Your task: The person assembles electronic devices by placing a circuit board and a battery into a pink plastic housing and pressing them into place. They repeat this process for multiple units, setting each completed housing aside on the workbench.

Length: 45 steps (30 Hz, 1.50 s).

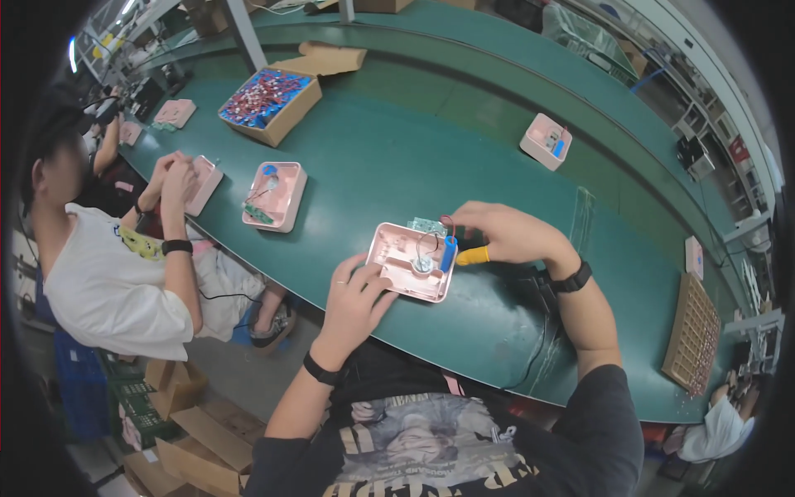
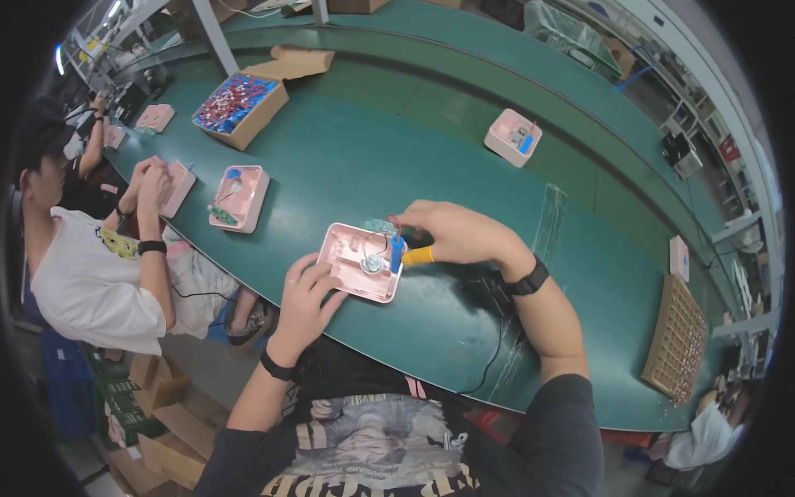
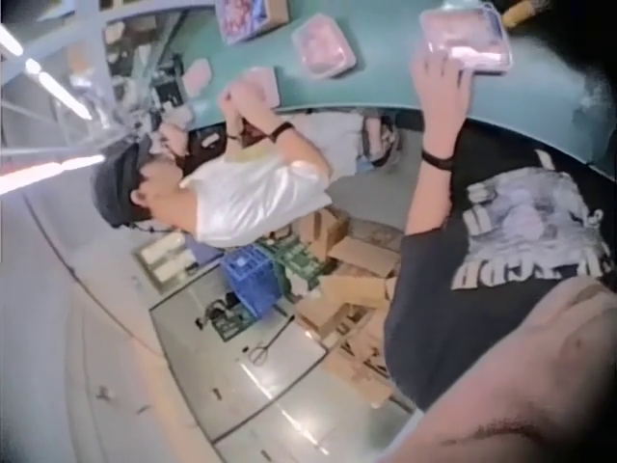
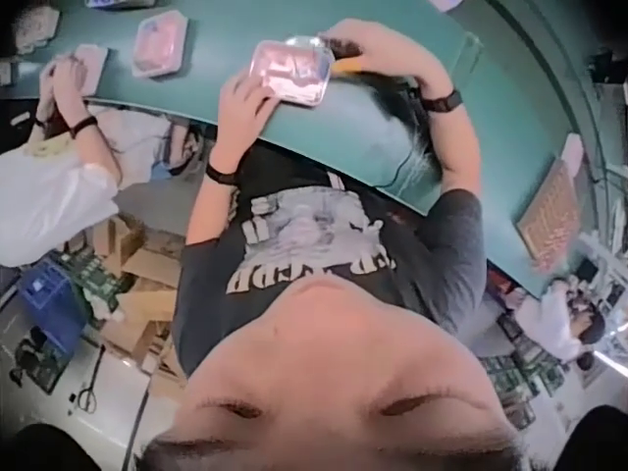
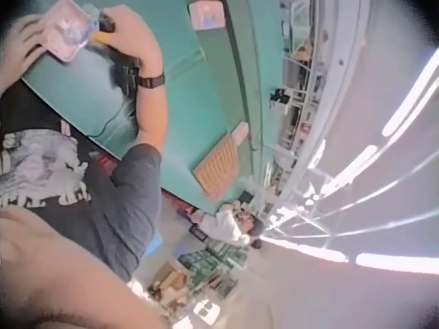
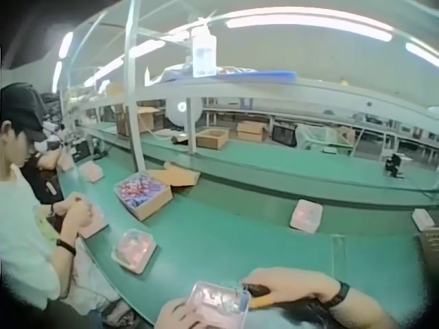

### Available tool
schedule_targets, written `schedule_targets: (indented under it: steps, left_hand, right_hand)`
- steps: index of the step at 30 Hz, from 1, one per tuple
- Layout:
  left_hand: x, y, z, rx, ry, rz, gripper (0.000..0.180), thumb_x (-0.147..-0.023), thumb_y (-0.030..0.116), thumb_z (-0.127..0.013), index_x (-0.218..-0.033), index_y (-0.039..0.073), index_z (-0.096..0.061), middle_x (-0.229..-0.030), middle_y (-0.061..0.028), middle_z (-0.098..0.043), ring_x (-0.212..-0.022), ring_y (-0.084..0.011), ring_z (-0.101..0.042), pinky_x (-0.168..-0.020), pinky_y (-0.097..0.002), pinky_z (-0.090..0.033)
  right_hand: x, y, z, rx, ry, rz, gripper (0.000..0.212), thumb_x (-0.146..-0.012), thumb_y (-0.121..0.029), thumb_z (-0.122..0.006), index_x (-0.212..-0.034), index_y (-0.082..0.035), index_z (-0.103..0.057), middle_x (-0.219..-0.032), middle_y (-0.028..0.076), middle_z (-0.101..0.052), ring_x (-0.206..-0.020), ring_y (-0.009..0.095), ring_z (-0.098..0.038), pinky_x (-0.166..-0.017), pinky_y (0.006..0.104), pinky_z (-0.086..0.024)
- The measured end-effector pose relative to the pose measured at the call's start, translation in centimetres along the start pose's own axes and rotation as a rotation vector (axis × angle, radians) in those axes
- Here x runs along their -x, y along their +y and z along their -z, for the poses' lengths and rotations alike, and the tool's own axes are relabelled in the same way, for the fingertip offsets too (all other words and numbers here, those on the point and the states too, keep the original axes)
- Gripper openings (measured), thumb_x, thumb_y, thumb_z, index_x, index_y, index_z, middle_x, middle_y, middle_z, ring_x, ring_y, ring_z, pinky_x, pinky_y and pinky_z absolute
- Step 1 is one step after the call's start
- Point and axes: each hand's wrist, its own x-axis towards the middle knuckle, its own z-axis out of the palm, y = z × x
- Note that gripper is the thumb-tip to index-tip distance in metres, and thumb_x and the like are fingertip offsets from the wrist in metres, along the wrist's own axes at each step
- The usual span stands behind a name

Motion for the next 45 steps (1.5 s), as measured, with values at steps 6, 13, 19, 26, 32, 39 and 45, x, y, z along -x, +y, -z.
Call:
schedule_targets:
  steps: [6, 13, 19, 26, 32, 39, 45]
  left_hand:
    - [0.0, 0.5, -0.6, -0.005, 0.055, 0.032, 0.026, -0.079, 0.012, -0.087, -0.099, 0.007, -0.072, -0.118, -0.0108, -0.068, -0.124, -0.0392, -0.060, -0.104, -0.0495, -0.050]
    - [-0.8, 0.6, 0.0, -0.048, 0.036, 0.011, 0.026, -0.079, 0.015, -0.088, -0.096, 0.006, -0.071, -0.116, -0.0108, -0.068, -0.122, -0.0378, -0.061, -0.102, -0.0490, -0.052]
    - [-0.9, 0.3, 0.6, -0.010, 0.002, -0.009, 0.025, -0.080, 0.017, -0.088, -0.092, 0.005, -0.070, -0.114, -0.0115, -0.069, -0.120, -0.0372, -0.062, -0.100, -0.0492, -0.053]
    - [-1.1, -0.1, 0.3, 0.071, 0.043, 0.016, 0.016, -0.083, 0.011, -0.083, -0.088, 0.003, -0.070, -0.109, -0.0121, -0.072, -0.117, -0.0374, -0.065, -0.099, -0.0473, -0.054]
    - [-1.7, -0.3, 0.1, 0.094, 0.049, 0.040, 0.011, -0.084, 0.008, -0.080, -0.088, 0.003, -0.071, -0.109, -0.0119, -0.073, -0.116, -0.0371, -0.065, -0.098, -0.0468, -0.054]
    - [-1.5, 0.0, 0.3, 0.122, 0.060, 0.071, 0.010, -0.084, 0.004, -0.078, -0.090, 0.002, -0.069, -0.111, -0.0147, -0.073, -0.117, -0.0386, -0.066, -0.097, -0.0460, -0.055]
    - [-1.3, -0.1, 0.3, 0.101, 0.072, 0.074, 0.015, -0.084, 0.007, -0.079, -0.095, 0.003, -0.069, -0.109, -0.0127, -0.074, -0.116, -0.0377, -0.065, -0.098, -0.0466, -0.054]
  right_hand:
    - [0.5, -1.6, -1.5, 0.260, 0.247, 0.190, 0.037, -0.090, -0.018, -0.080, -0.125, -0.008, -0.073, -0.118, 0.009, -0.069, -0.106, 0.028, -0.067, -0.088, 0.0397, -0.055]
    - [0.5, -1.9, -3.1, 0.768, 0.129, 0.294, 0.028, -0.087, -0.016, -0.079, -0.114, -0.014, -0.076, -0.111, 0.003, -0.070, -0.100, 0.022, -0.065, -0.088, 0.0346, -0.052]
    - [0.8, -1.6, -0.6, 0.362, 0.043, 0.334, 0.028, -0.088, -0.020, -0.082, -0.115, -0.011, -0.077, -0.106, 0.003, -0.073, -0.097, 0.023, -0.067, -0.083, 0.0337, -0.052]
    - [0.1, 3.8, 2.2, -0.338, -0.165, 0.076, 0.027, -0.090, -0.016, -0.082, -0.116, -0.007, -0.078, -0.105, 0.008, -0.075, -0.092, 0.029, -0.069, -0.078, 0.0357, -0.054]
    - [0.3, 3.2, 1.2, 0.016, -0.357, 0.100, 0.019, -0.092, -0.017, -0.079, -0.107, -0.006, -0.078, -0.109, 0.012, -0.075, -0.097, 0.030, -0.071, -0.081, 0.0383, -0.055]
    - [1.4, -0.8, -0.5, 0.338, -0.162, -0.069, 0.024, -0.096, -0.023, -0.073, -0.112, -0.007, -0.077, -0.106, 0.016, -0.076, -0.090, 0.031, -0.073, -0.078, 0.0408, -0.056]
    - [-0.1, -3.2, -1.6, -0.092, -0.198, -0.278, 0.042, -0.099, -0.030, -0.071, -0.136, -0.010, -0.072, -0.095, 0.017, -0.076, -0.078, 0.027, -0.073, -0.071, 0.0395, -0.056]
